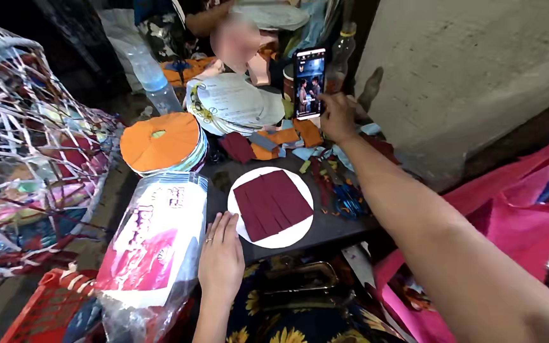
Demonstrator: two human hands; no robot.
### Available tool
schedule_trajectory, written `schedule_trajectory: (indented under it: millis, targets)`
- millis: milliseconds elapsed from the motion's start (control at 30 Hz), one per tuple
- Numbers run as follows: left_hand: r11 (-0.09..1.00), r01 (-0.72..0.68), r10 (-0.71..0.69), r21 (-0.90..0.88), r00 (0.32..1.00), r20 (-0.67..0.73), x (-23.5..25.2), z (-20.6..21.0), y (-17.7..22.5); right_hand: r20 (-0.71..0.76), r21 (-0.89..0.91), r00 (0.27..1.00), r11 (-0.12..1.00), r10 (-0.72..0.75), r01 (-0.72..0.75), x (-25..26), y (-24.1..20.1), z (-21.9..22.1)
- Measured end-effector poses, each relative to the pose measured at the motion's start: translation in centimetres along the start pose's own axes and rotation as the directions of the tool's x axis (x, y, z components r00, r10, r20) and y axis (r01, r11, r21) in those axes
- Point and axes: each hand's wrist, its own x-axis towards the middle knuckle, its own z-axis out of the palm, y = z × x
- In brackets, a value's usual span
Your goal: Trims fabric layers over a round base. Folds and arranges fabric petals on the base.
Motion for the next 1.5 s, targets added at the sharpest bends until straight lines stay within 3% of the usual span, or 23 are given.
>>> schedule_trajectory:
  millis: [300, 667, 833, 1200, 1500]
  targets:
    - [1.000, -0.013, 0.013, 0.018, 1.000, 0.003, -0.12, 0.33, 0.20, 0.077, -0.099, 0.997, 0.995, -0.010, 0.018, -0.62, -0.01, 0.22]
    - [1.000, -0.016, 0.015, 0.026, 1.000, 0.021, -0.34, 0.25, 0.04, -0.055, 0.000, 0.998, 1.000, 0.028, -0.028, -0.59, 0.18, 0.73]
    - [1.000, -0.021, 0.021, 0.023, 0.999, 0.028, -0.40, 0.16, 0.02, -0.051, 0.030, 0.999, 1.000, -0.008, 0.009, -0.82, 0.08, 0.51]
    - [1.000, -0.022, 0.021, 0.017, 0.999, 0.033, -0.40, 0.07, 0.03, 0.044, 0.000, 0.997, 0.998, 0.057, -0.057, -0.70, -0.07, -0.01]
    - [1.000, 0.002, -0.003, 0.014, 0.999, 0.052, -0.19, -0.08, 0.28, 0.021, -0.017, 0.999, 0.999, 0.030, -0.030, -0.54, 0.07, 0.41]
